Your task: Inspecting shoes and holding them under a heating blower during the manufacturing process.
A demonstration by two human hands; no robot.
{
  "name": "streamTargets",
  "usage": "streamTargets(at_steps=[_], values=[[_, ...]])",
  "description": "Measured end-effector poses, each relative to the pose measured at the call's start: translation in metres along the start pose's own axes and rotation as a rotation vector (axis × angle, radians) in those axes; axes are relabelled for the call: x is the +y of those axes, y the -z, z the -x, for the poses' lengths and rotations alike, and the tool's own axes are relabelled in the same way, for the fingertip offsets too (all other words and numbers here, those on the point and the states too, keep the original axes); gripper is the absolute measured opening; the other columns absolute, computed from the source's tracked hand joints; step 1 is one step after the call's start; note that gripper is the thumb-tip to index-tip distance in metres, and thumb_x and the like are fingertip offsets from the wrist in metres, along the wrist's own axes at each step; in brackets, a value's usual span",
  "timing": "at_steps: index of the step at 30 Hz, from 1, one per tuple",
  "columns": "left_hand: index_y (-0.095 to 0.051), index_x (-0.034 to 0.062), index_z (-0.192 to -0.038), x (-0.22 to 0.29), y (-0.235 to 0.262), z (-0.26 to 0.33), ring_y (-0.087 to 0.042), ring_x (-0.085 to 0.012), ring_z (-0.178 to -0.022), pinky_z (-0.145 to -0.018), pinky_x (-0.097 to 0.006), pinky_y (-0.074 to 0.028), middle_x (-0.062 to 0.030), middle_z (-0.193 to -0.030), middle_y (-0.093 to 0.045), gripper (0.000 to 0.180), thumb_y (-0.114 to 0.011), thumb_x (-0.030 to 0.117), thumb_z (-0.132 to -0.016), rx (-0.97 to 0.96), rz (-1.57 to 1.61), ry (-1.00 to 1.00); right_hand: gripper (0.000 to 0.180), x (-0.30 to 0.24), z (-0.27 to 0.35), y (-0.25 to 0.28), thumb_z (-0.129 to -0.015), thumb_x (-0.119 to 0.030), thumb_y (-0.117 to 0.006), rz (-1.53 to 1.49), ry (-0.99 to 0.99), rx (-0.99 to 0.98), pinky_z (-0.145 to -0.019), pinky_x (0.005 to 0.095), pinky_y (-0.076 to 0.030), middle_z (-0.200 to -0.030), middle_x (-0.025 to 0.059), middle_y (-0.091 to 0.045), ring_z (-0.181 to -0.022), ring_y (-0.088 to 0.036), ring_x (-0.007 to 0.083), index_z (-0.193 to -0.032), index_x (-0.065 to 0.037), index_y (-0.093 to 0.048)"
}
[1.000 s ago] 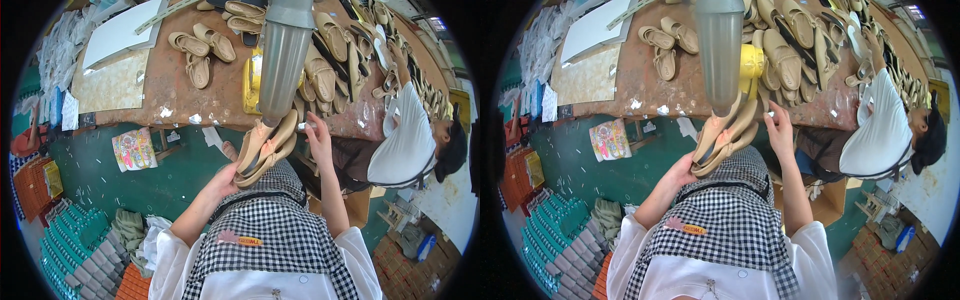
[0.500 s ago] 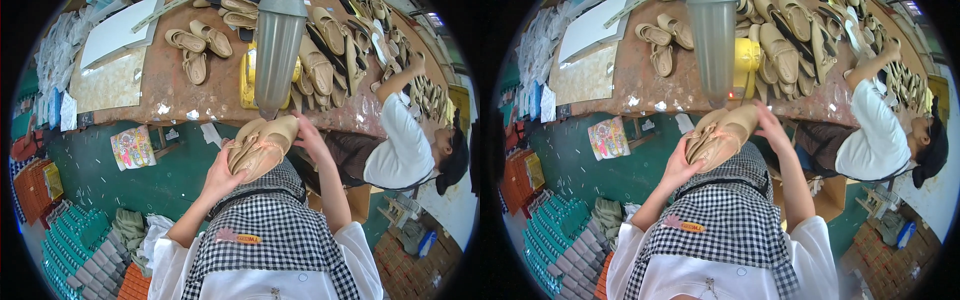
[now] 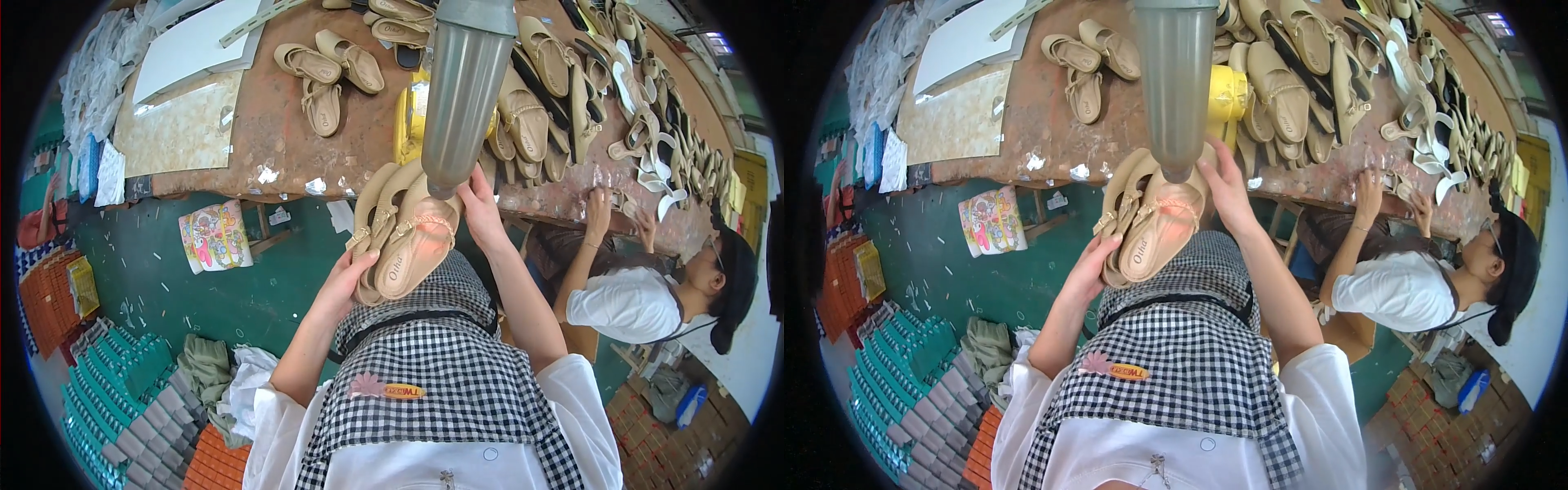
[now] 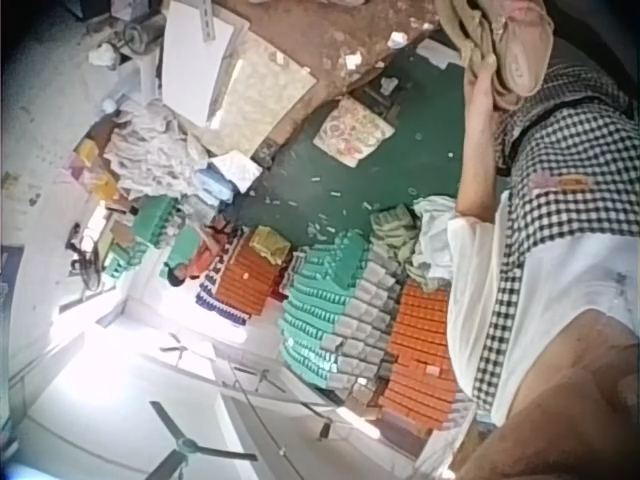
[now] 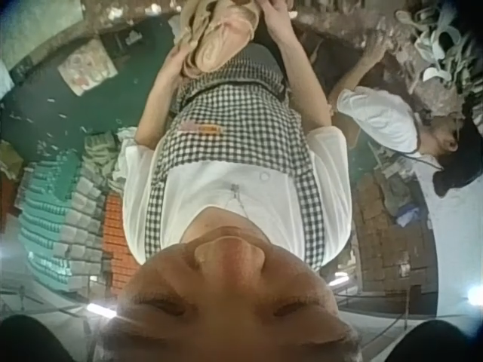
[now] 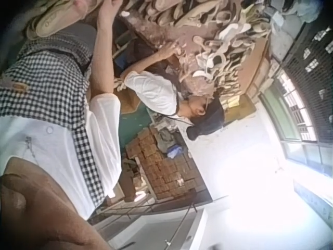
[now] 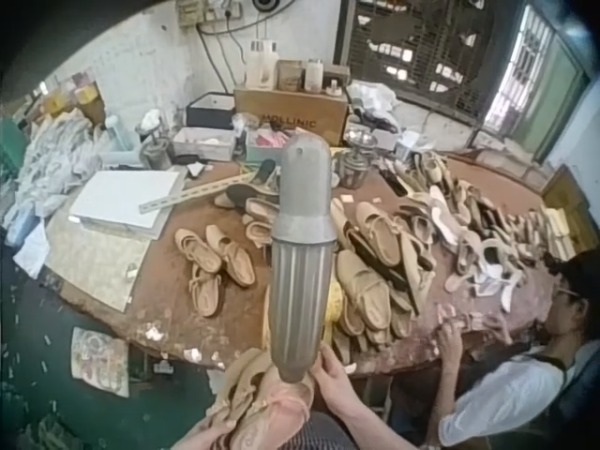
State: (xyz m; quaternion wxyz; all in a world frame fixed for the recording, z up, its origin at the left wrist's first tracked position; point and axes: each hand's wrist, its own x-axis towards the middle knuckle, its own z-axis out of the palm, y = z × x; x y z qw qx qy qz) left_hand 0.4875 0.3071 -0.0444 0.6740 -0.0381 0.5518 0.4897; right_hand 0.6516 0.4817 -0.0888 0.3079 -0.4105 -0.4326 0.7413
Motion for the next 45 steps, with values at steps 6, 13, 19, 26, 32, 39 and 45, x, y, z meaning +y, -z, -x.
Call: streamTargets(at_steps=[6,13,19,26,32,39,45], values=[[-0.036,-0.0064,-0.125,0.026,-0.003,-0.004,-0.052,-0.0174,-0.104,-0.088,-0.028,-0.042,-0.0143,-0.117,-0.051,0.056,-0.061,0.020,-0.082,0.050,-0.087,-0.143,0.043,0.001,-0.021,-0.006,-0.090,-0.012,-0.047,-0.111,-0.228,-0.015,-0.093,0.0268,-0.037,-0.120,0.0075,-0.049,-0.111,-0.046,0.0149,-0.131,-0.004,-0.035],[-0.037,-0.0047,-0.125,0.032,0.018,-0.012,-0.052,-0.0171,-0.104,-0.089,-0.028,-0.041,-0.0124,-0.115,-0.052,0.055,-0.063,0.014,-0.079,0.083,-0.188,-0.267,0.042,0.000,-0.011,0.033,-0.089,-0.008,-0.047,-0.188,-0.062,0.092,-0.096,0.0292,-0.037,-0.124,0.0088,-0.047,-0.112,-0.046,0.0174,-0.129,-0.004,-0.039],[-0.039,-0.0039,-0.123,0.039,0.002,-0.010,-0.053,-0.0161,-0.100,-0.085,-0.027,-0.044,-0.0112,-0.112,-0.053,0.053,-0.063,0.012,-0.078,0.129,-0.136,-0.340,0.041,-0.025,0.046,0.103,-0.089,-0.009,-0.048,-0.094,-0.116,0.220,-0.088,0.0273,-0.043,-0.115,0.0060,-0.053,-0.103,-0.052,0.0136,-0.129,-0.005,-0.040],[-0.035,-0.0044,-0.123,0.018,-0.024,-0.011,-0.053,-0.0180,-0.101,-0.085,-0.029,-0.044,-0.0144,-0.111,-0.053,0.060,-0.066,0.018,-0.077,0.113,-0.274,-0.469,0.041,-0.029,0.065,0.114,-0.091,-0.011,-0.048,-0.144,-0.043,0.304,-0.090,0.0282,-0.043,-0.116,0.0055,-0.053,-0.103,-0.053,0.0137,-0.130,-0.006,-0.038],[-0.033,-0.0037,-0.125,-0.011,-0.035,0.010,-0.051,-0.0193,-0.105,-0.088,-0.030,-0.041,-0.0146,-0.114,-0.052,0.062,-0.066,0.017,-0.077,0.069,-0.341,-0.483,0.039,-0.039,0.063,0.101,-0.090,-0.008,-0.048,-0.153,0.000,0.333,-0.087,0.0265,-0.044,-0.113,0.0050,-0.054,-0.101,-0.053,0.0129,-0.128,-0.005,-0.041],[-0.035,-0.0026,-0.124,-0.012,-0.044,0.005,-0.051,-0.0198,-0.106,-0.090,-0.031,-0.040,-0.0139,-0.113,-0.052,0.060,-0.066,0.020,-0.077,-0.006,-0.416,-0.428,0.048,-0.050,0.063,0.069,-0.089,-0.014,-0.051,-0.143,0.085,0.267,-0.087,0.0293,-0.044,-0.115,0.0060,-0.053,-0.101,-0.053,0.0152,-0.132,-0.005,-0.035],[-0.037,-0.0009,-0.124,-0.021,-0.034,0.004,-0.051,-0.0191,-0.105,-0.090,-0.031,-0.040,-0.0150,-0.113,-0.054,0.059,-0.064,0.026,-0.079,-0.246,-0.449,-0.311,0.048,0.013,0.055,0.047,-0.083,-0.027,-0.059,-0.104,-0.342,0.153,-0.082,0.0323,-0.048,-0.110,0.0090,-0.056,-0.098,-0.057,0.0187,-0.122,-0.003,-0.043]])
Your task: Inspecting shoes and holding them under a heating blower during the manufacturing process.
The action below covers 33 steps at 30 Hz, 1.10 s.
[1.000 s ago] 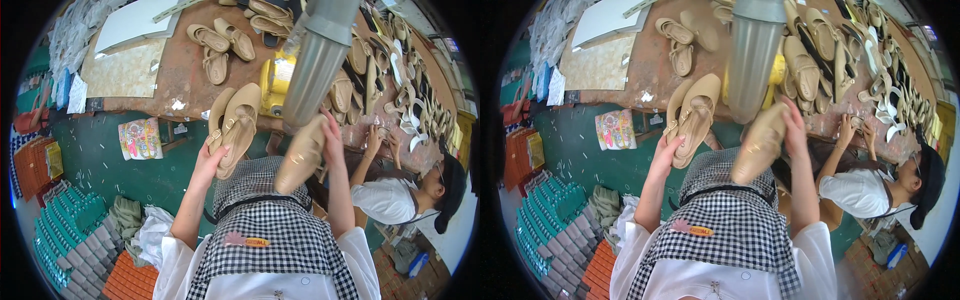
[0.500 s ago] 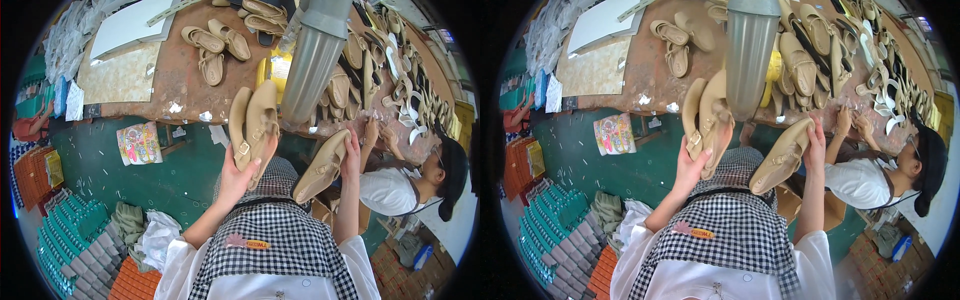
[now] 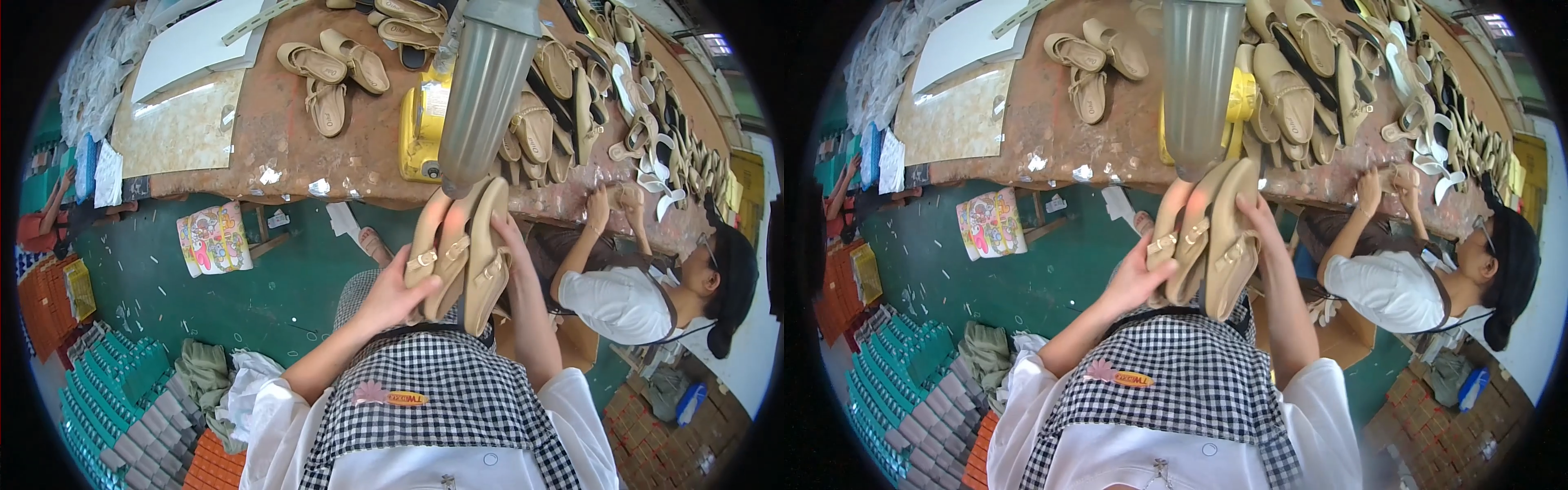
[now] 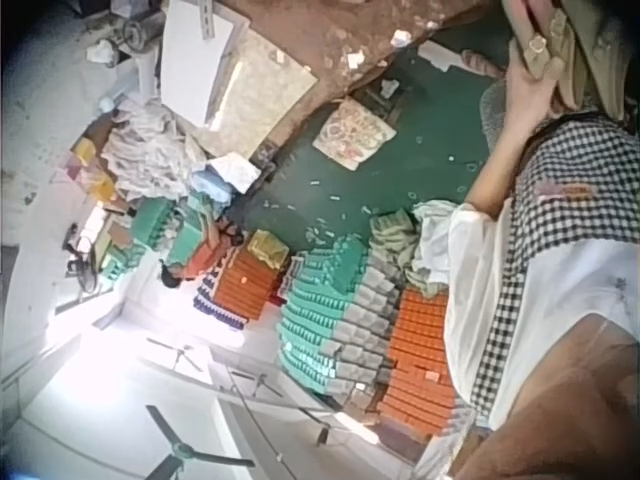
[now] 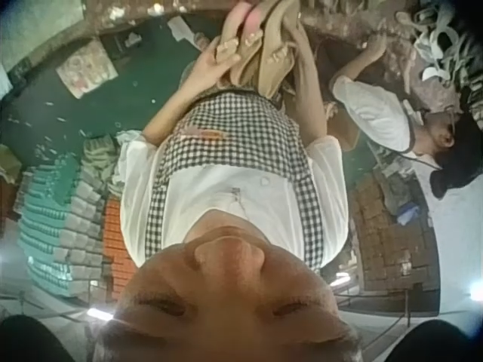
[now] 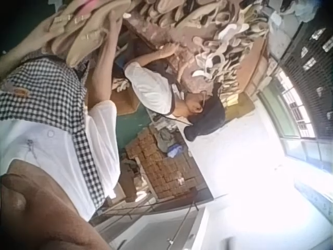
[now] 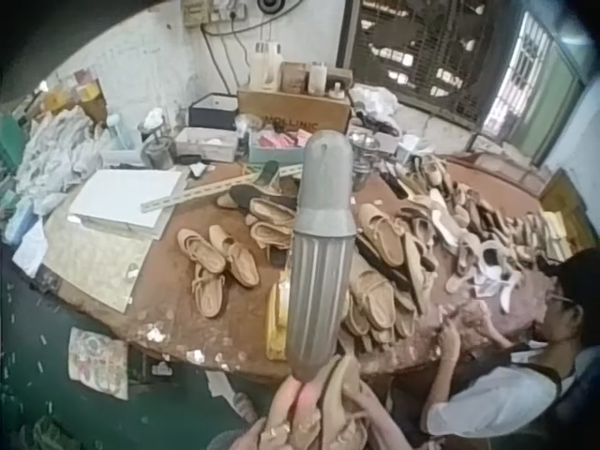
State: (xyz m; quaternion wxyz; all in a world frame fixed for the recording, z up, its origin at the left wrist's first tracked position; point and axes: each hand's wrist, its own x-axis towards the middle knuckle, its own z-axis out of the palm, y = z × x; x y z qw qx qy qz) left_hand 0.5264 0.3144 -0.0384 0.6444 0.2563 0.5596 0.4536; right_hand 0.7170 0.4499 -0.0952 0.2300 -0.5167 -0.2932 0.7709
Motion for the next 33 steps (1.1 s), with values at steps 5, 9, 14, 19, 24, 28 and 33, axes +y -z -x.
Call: streamTargets(at_steps=[5,9,14,19,24,28,33], values=[[-0.040,-0.0022,-0.123,0.001,0.032,-0.011,-0.047,-0.0187,-0.110,-0.096,-0.029,-0.034,-0.0124,-0.117,-0.051,0.058,-0.018,0.044,-0.096,0.246,0.119,0.083,0.044,-0.001,0.012,0.047,-0.086,-0.031,-0.055,-0.318,0.201,0.192,-0.080,0.0304,-0.049,-0.110,0.0086,-0.056,-0.095,-0.058,0.0182,-0.120,-0.005,-0.046],[-0.035,-0.0017,-0.127,-0.004,0.033,-0.033,-0.044,-0.0197,-0.114,-0.097,-0.029,-0.032,-0.0136,-0.122,-0.047,0.067,-0.011,0.051,-0.093,0.247,0.283,0.022,0.043,-0.028,0.035,0.085,-0.090,-0.041,-0.044,-0.587,0.169,-0.017,-0.077,0.0340,-0.051,-0.103,0.0096,-0.060,-0.091,-0.060,0.0214,-0.115,-0.008,-0.052],[-0.034,0.0000,-0.127,0.013,0.012,-0.050,-0.043,-0.0200,-0.114,-0.098,-0.028,-0.030,-0.0124,-0.121,-0.047,0.069,-0.008,0.053,-0.092,0.228,0.182,-0.187,0.041,-0.041,0.045,0.082,-0.090,-0.040,-0.042,-0.614,0.167,0.073,-0.073,0.0355,-0.053,-0.098,0.0090,-0.062,-0.083,-0.062,0.0230,-0.115,-0.008,-0.052],[-0.038,-0.0012,-0.124,0.012,0.008,-0.038,-0.048,-0.0213,-0.108,-0.092,-0.029,-0.035,-0.0127,-0.114,-0.052,0.063,-0.024,0.051,-0.092,0.182,-0.007,-0.237,0.043,-0.038,0.042,0.031,-0.088,-0.040,-0.047,-0.493,0.260,0.237,-0.074,0.0334,-0.052,-0.101,0.0093,-0.060,-0.086,-0.061,0.0210,-0.114,-0.006,-0.051],[-0.041,-0.0017,-0.123,-0.029,0.035,-0.011,-0.054,-0.0224,-0.104,-0.087,-0.032,-0.043,-0.0133,-0.112,-0.057,0.052,-0.061,0.019,-0.080,-0.098,-0.349,-0.065,0.048,0.019,0.014,-0.067,-0.092,-0.030,-0.045,0.186,0.309,0.339,-0.091,0.0294,-0.041,-0.122,0.0103,-0.048,-0.110,-0.047,0.0183,-0.130,-0.003,-0.035],[-0.042,-0.0015,-0.123,-0.033,0.079,0.004,-0.057,-0.0192,-0.099,-0.087,-0.031,-0.046,-0.0110,-0.111,-0.057,0.056,-0.065,0.004,-0.073,0.136,0.108,0.230,0.055,0.019,0.006,-0.064,-0.092,-0.029,-0.045,-0.037,-0.023,-0.104,-0.102,0.0320,-0.029,-0.136,0.0107,-0.036,-0.121,-0.039,0.0198,-0.136,-0.003,-0.026],[-0.042,-0.0029,-0.123,0.030,0.140,-0.053,-0.057,-0.0196,-0.099,-0.087,-0.031,-0.045,-0.0113,-0.112,-0.056,0.054,-0.064,0.017,-0.078,0.378,0.203,0.062,0.041,-0.056,-0.052,0.042,-0.085,-0.016,-0.056,0.449,0.524,0.412,-0.088,0.0300,-0.041,-0.117,0.0118,-0.053,-0.106,-0.051,0.0188,-0.121,0.000,-0.047]])
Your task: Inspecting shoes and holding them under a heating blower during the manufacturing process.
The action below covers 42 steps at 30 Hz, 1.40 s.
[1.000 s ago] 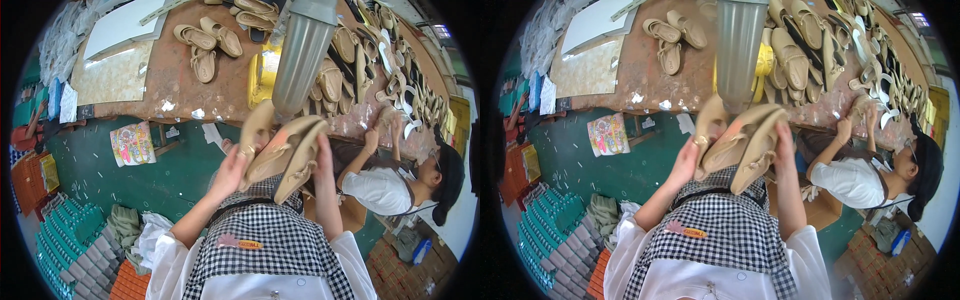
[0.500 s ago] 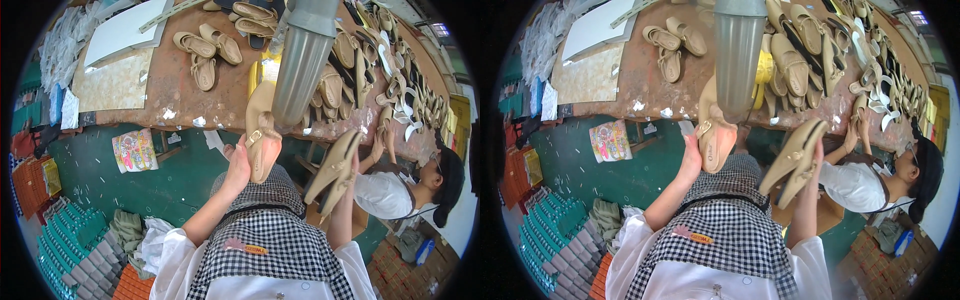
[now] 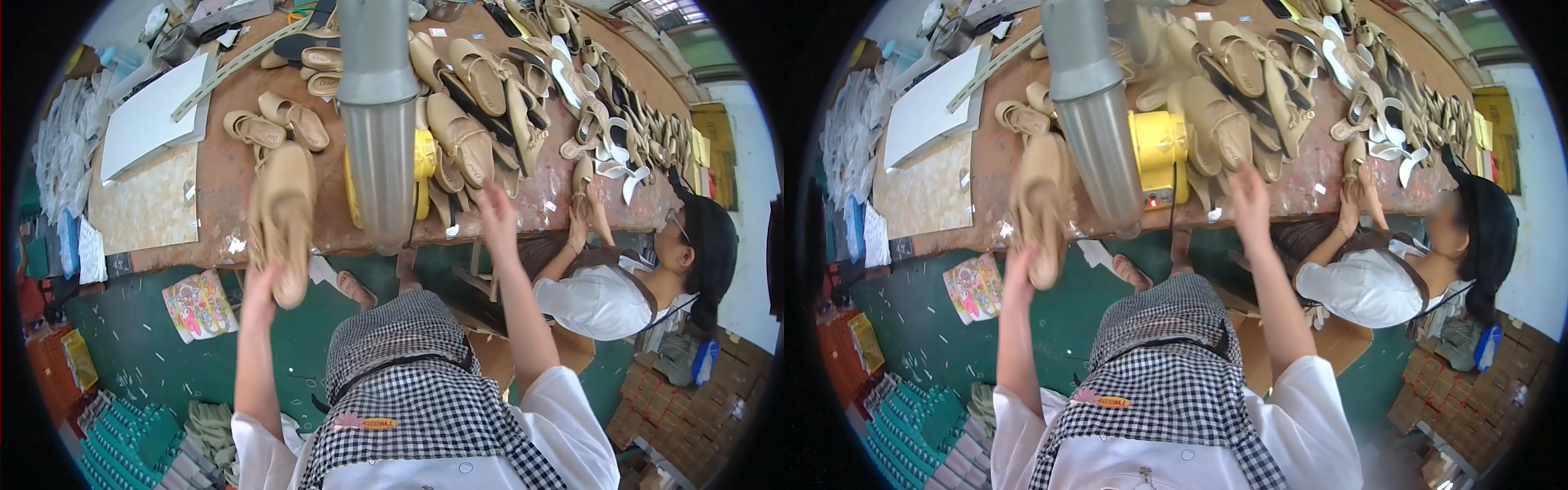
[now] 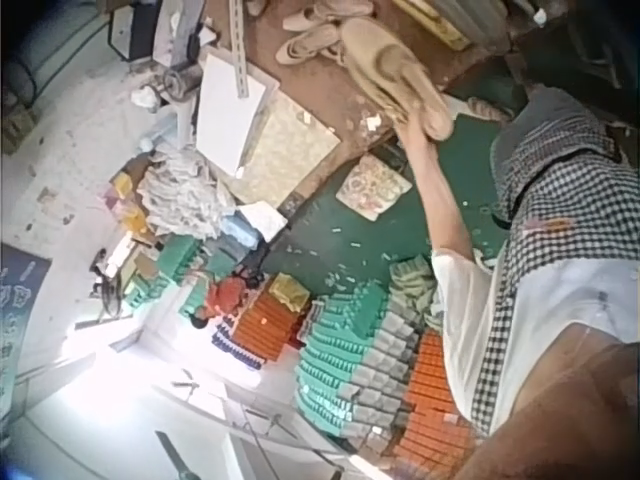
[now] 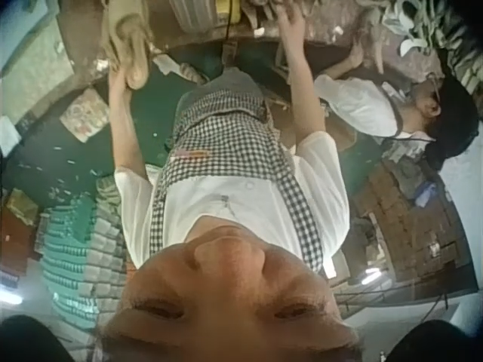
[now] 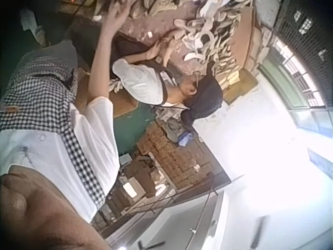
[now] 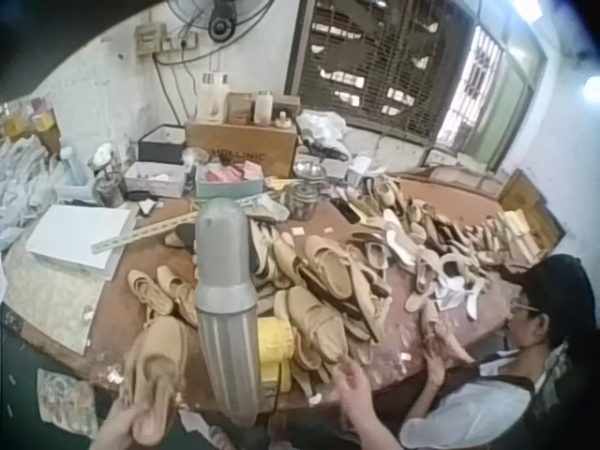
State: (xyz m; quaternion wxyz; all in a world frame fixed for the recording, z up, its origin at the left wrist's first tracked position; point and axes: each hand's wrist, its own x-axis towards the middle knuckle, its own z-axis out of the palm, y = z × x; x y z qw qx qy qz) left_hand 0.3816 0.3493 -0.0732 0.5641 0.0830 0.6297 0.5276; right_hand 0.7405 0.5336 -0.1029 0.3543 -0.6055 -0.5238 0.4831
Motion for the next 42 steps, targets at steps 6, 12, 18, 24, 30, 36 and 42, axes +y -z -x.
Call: streamTargets(at_steps=[6,12,18,24,30,36,42], values=[[-0.042,0.0017,-0.125,0.040,-0.005,-0.117,-0.052,-0.0195,-0.107,-0.093,-0.034,-0.040,-0.0105,-0.114,-0.055,0.059,-0.056,0.043,-0.084,0.351,0.097,-0.172,0.033,0.019,-0.095,0.006,-0.081,-0.017,-0.057,0.550,0.081,0.110,-0.073,0.0317,-0.045,-0.086,0.0159,-0.061,-0.079,-0.060,0.0210,-0.109,0.002,-0.052],[-0.053,0.0078,-0.113,-0.083,-0.034,-0.049,-0.057,-0.0177,-0.090,-0.076,-0.034,-0.048,-0.0068,-0.098,-0.059,0.054,-0.055,0.049,-0.079,0.010,-0.328,0.304,0.027,0.046,-0.112,0.000,-0.082,-0.012,-0.056,0.178,0.157,-0.183,-0.073,0.0272,-0.044,-0.091,0.0100,-0.062,-0.085,-0.057,0.0129,-0.106,0.001,-0.053],[-0.043,0.0092,-0.128,-0.117,-0.157,0.016,-0.054,-0.0160,-0.101,-0.084,-0.030,-0.044,-0.0072,-0.116,-0.054,0.045,-0.046,0.036,-0.091,-0.618,-0.281,0.425,0.022,0.016,-0.096,-0.029,-0.074,-0.012,-0.060,0.770,0.385,-0.100,-0.070,0.0445,-0.047,-0.092,0.0197,-0.060,-0.081,-0.057,0.0391,-0.093,-0.002,-0.055],[-0.020,0.0063,-0.138,-0.114,-0.258,-0.007,-0.048,-0.0196,-0.111,-0.091,-0.033,-0.041,-0.0108,-0.126,-0.045,0.062,-0.044,0.039,-0.092,-0.348,0.027,0.371,0.010,0.009,-0.044,-0.007,-0.075,-0.004,-0.055,0.517,0.226,-0.069,-0.053,0.0370,-0.043,-0.071,0.0194,-0.056,-0.058,-0.055,0.0340,-0.081,0.003,-0.054],[-0.027,-0.0041,-0.130,-0.150,-0.216,-0.005,-0.046,-0.0197,-0.112,-0.094,-0.030,-0.038,-0.0151,-0.123,-0.045,0.061,-0.057,0.016,-0.081,-0.293,0.024,0.199,0.022,-0.030,0.032,0.047,-0.080,-0.012,-0.057,0.027,-0.317,-0.619,-0.056,0.0361,-0.046,-0.077,0.0188,-0.059,-0.063,-0.059,0.0294,-0.096,0.003,-0.055],[-0.025,-0.0004,-0.132,-0.121,-0.161,0.052,-0.051,-0.0191,-0.105,-0.087,-0.031,-0.045,-0.0144,-0.119,-0.048,0.059,-0.052,0.012,-0.081,-0.447,0.002,0.419,0.031,0.025,-0.054,0.030,-0.081,-0.022,-0.057,0.870,0.234,0.025,-0.064,0.0444,-0.048,-0.080,0.0243,-0.060,-0.073,-0.058,0.0414,-0.101,0.002,-0.052],[-0.017,0.0063,-0.136,-0.113,-0.162,0.064,-0.058,-0.0192,-0.090,-0.056,-0.031,-0.054,-0.0133,-0.116,-0.048,0.061,-0.047,0.012,-0.083,-0.457,0.136,0.467,0.025,-0.042,-0.066,0.026,-0.084,-0.023,-0.053,0.306,-0.405,-0.390,-0.044,0.0289,-0.045,-0.061,0.0084,-0.058,-0.052,-0.058,0.0160,-0.087,0.002,-0.055]])
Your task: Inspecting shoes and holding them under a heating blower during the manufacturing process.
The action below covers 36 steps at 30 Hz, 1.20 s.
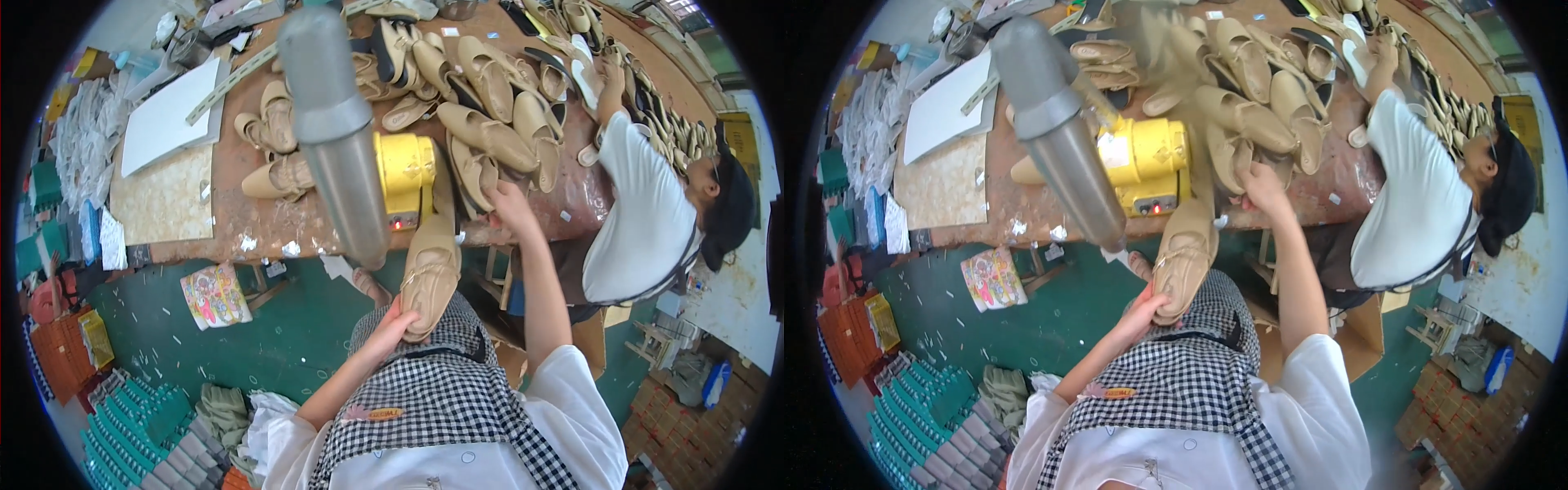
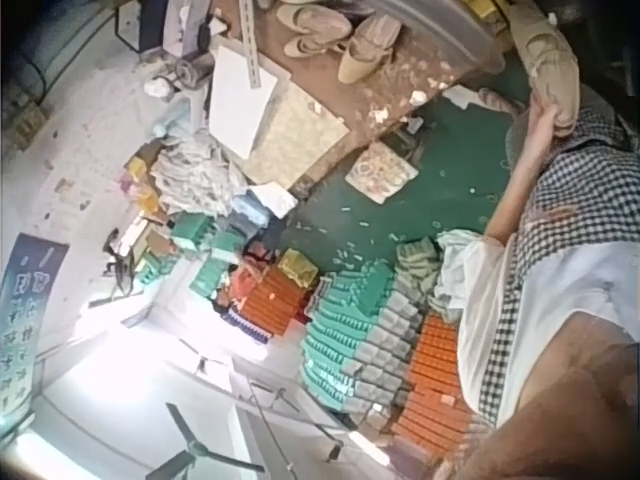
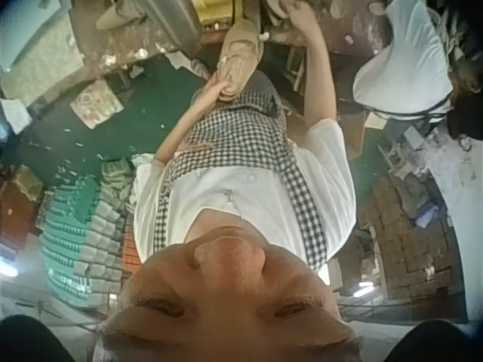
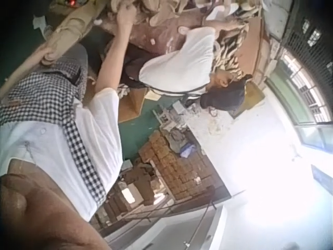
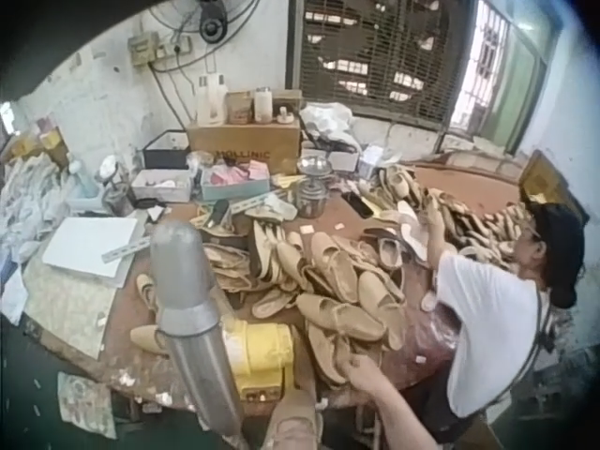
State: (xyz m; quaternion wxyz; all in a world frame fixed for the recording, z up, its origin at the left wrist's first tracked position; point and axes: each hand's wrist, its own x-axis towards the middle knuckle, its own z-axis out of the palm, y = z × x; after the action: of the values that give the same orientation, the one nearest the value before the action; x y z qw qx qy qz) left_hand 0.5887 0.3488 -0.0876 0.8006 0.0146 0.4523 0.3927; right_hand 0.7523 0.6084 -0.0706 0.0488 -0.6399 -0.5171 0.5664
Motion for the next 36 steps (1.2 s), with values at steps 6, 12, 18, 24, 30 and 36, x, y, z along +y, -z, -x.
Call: streamTargets(at_steps=[6,12,18,24,30,36], values=[[-0.016,-0.0009,-0.135,0.004,-0.018,-0.015,-0.046,-0.0251,-0.113,-0.093,-0.033,-0.041,-0.0158,-0.128,-0.040,0.063,-0.048,0.018,-0.085,0.031,-0.194,-0.335,0.022,0.029,0.104,-0.054,-0.086,-0.017,-0.051,0.388,0.425,0.283,-0.046,0.0366,-0.044,-0.062,0.0144,-0.059,-0.049,-0.057,0.0268,-0.099,0.001,-0.052],[-0.017,-0.0047,-0.135,0.021,-0.012,0.015,-0.040,-0.0226,-0.120,-0.100,-0.032,-0.032,-0.0172,-0.130,-0.039,0.083,-0.068,0.021,-0.074,0.086,-0.561,-0.532,0.035,0.038,0.184,-0.092,-0.086,-0.015,-0.050,0.346,0.318,0.100,-0.051,0.0376,-0.046,-0.059,0.0165,-0.057,-0.053,-0.058,0.0300,-0.117,0.000,-0.045],[-0.027,-0.0053,-0.132,0.050,0.045,0.074,-0.044,-0.0208,-0.116,-0.098,-0.030,-0.034,-0.0167,-0.126,-0.044,0.081,-0.071,0.021,-0.070,-0.027,-0.549,-0.302,0.046,0.046,0.142,-0.081,-0.092,-0.023,-0.045,-0.299,0.345,0.233,-0.079,0.0284,-0.046,-0.106,0.0109,-0.057,-0.097,-0.054,0.0152,-0.133,-0.005,-0.034],[-0.031,-0.0039,-0.132,0.065,0.082,0.103,-0.043,-0.0192,-0.117,-0.098,-0.030,-0.033,-0.0169,-0.127,-0.044,0.070,-0.065,0.023,-0.077,0.072,-0.485,-0.171,0.044,0.057,0.093,-0.141,-0.092,-0.031,-0.044,-0.829,0.058,-0.292,-0.090,0.0337,-0.043,-0.120,0.0104,-0.049,-0.110,-0.049,0.0209,-0.127,-0.003,-0.039],[-0.033,0.0007,-0.131,0.082,0.090,0.099,-0.047,-0.0213,-0.108,-0.094,-0.031,-0.038,-0.0149,-0.115,-0.049,0.058,-0.058,0.024,-0.084,0.251,-0.441,-0.360,0.046,0.049,0.081,-0.161,-0.092,-0.034,-0.043,-0.840,-0.050,-0.240,-0.085,0.0355,-0.046,-0.118,0.0112,-0.051,-0.108,-0.051,0.0216,-0.125,-0.002,-0.040],[-0.031,0.0007,-0.130,0.095,0.066,0.082,-0.050,-0.0206,-0.104,-0.086,-0.031,-0.044,-0.0150,-0.113,-0.049,0.060,-0.059,0.025,-0.083,0.219,-0.512,-0.352,0.043,0.060,0.075,-0.139,-0.093,-0.033,-0.042,-0.916,-0.071,-0.194,-0.087,0.0345,-0.045,-0.118,0.0102,-0.052,-0.107,-0.052,0.0203,-0.124,-0.003,-0.042]])
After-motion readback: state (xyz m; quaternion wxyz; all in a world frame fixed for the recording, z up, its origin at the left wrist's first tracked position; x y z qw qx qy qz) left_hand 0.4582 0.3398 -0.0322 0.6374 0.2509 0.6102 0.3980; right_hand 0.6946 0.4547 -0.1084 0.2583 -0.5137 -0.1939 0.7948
